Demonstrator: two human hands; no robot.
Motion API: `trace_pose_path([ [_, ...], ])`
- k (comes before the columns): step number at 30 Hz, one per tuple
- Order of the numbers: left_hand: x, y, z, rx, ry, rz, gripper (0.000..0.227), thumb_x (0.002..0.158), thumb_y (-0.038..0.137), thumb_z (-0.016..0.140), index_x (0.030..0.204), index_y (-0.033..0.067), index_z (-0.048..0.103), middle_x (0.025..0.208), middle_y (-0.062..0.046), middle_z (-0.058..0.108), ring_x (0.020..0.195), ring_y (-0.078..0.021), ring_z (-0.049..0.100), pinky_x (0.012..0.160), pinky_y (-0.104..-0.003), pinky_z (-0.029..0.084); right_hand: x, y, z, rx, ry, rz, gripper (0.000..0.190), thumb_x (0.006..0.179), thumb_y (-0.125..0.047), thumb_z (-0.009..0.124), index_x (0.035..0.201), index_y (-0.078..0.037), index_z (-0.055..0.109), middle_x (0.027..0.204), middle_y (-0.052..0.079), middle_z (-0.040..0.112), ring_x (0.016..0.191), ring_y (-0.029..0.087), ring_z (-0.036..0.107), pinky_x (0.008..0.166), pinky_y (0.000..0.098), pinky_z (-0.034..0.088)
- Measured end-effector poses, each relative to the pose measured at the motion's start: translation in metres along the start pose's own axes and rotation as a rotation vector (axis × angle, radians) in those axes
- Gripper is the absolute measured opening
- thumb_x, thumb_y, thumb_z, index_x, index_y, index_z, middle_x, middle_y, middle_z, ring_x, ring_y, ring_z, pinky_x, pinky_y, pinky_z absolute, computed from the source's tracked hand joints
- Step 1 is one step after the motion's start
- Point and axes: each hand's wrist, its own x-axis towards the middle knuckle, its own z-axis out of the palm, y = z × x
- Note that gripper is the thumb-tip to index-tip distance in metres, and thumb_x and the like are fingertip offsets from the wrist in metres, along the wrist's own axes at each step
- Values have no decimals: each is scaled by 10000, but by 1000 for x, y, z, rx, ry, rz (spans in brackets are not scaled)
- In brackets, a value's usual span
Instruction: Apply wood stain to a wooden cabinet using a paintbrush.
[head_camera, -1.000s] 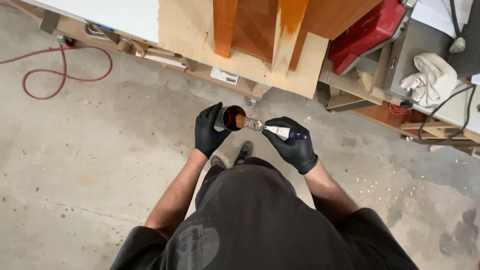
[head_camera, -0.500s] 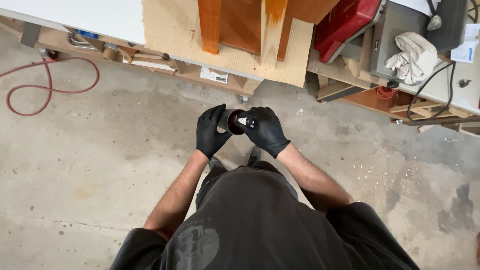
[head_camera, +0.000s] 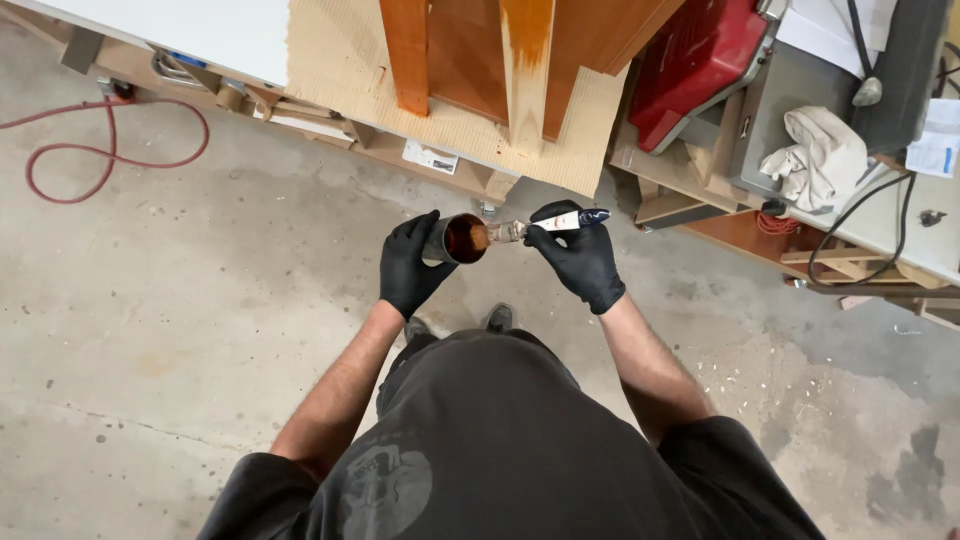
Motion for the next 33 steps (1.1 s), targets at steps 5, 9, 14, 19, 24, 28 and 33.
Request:
trace_pose_path([
  [5,6,16,21,33,12,-17,880,654,355,943,1444,185,594,1217,-139,669,1188,-362,634,1029,-457,483,9,1,-28,30,7,-19,132,892,21,756,1007,-20,708,800,132,718,764,201,735,842,381,606],
  [9,10,25,38,80,8,-31,910,621,390,940,1444,213,593,1222,-113,676,1200,-338,634,1042,-444,482,18,15,-50,31,-9,-83,118,898,27,744,995,-27,702,770,117,712,738,190,725,844,371,593],
  [14,17,40,50,97,20,-38,893,648,357,927,1461,219,581,1237,-115,671,1195,-340,635,1047,-440,474,30,28,-73,68,-6,-135,121,892,44,749,985,-20,705,801,127,708,758,201,723,841,371,593],
  [19,18,38,59,112,13,-80,888,638,383,925,1447,229,591,1231,-90,678,1185,-319,643,1038,-428,480,40,38,-83,91,-6,-185,133,896,57,747,1001,-12,701,848,125,695,797,180,691,820,359,585],
  [24,26,26,48,74,-2,-54,890,649,366,919,1455,198,583,1223,-122,689,1166,-339,658,1017,-444,502,40,42,-71,174,40,-197,112,911,56,728,1002,21,673,862,136,696,784,202,712,799,351,604],
  [28,44,4,29,47,13,3,896,633,383,923,1445,199,595,1222,-114,691,1152,-327,663,1008,-444,510,49,49,-26,228,71,-161,118,897,78,710,1000,49,660,849,170,699,725,233,725,735,367,628],
  [33,73,-49,-30,-82,-24,75,796,700,392,925,1390,126,630,1192,-158,697,1124,-359,674,986,-459,519,45,48,33,298,290,-255,106,914,59,713,1001,31,658,907,186,698,734,251,730,709,374,625],
])
